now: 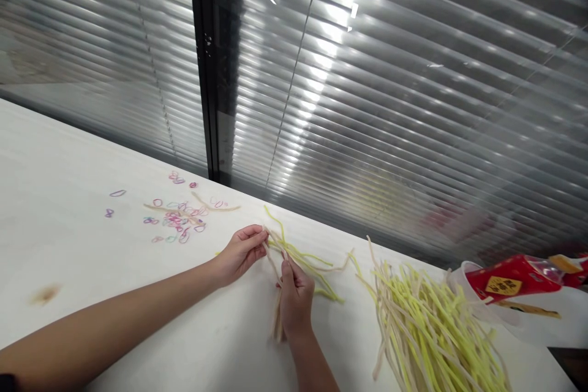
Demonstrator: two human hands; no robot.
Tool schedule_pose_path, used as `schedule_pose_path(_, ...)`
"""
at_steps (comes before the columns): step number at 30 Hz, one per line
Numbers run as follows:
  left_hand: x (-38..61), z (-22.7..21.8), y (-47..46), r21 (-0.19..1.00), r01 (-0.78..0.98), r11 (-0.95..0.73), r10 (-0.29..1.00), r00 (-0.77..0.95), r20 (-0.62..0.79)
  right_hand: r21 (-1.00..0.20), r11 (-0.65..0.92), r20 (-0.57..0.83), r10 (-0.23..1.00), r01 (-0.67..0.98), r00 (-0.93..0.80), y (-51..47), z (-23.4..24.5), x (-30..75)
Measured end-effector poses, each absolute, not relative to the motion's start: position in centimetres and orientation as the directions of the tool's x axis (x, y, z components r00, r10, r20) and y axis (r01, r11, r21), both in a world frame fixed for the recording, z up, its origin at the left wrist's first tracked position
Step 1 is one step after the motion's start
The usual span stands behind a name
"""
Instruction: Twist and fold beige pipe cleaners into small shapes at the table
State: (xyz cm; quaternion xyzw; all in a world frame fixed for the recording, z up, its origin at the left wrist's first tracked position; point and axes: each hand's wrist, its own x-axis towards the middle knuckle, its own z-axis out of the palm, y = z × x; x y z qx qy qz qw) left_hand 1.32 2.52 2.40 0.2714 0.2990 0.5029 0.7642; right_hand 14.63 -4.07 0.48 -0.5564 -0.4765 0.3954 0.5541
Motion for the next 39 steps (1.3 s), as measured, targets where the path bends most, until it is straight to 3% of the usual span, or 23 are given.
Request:
schedule_pose_path(6, 1.08, 2.18, 2.56, 0.725, -0.6, 0.338, 0.929, 0.336, -0.154, -0.967, 0.157, 0.203, 0.95, 0.199, 0.235, -4.1, 0.96, 14.57)
schedule_pose_path(18, 0.78, 1.89, 2.57, 0.725, -0.602, 0.334, 0.92, 0.374, -0.113, -0.94, 0.191, 0.257, 0.942, 0.284, 0.216, -4.2, 0.95, 14.5)
schedule_pose_path(39, 0.86, 2.25, 2.47, 0.726, -0.606, 0.325, 0.917, 0.389, -0.085, -0.934, 0.208, 0.254, 0.958, 0.289, 0.131, -4.08, 0.64, 14.47)
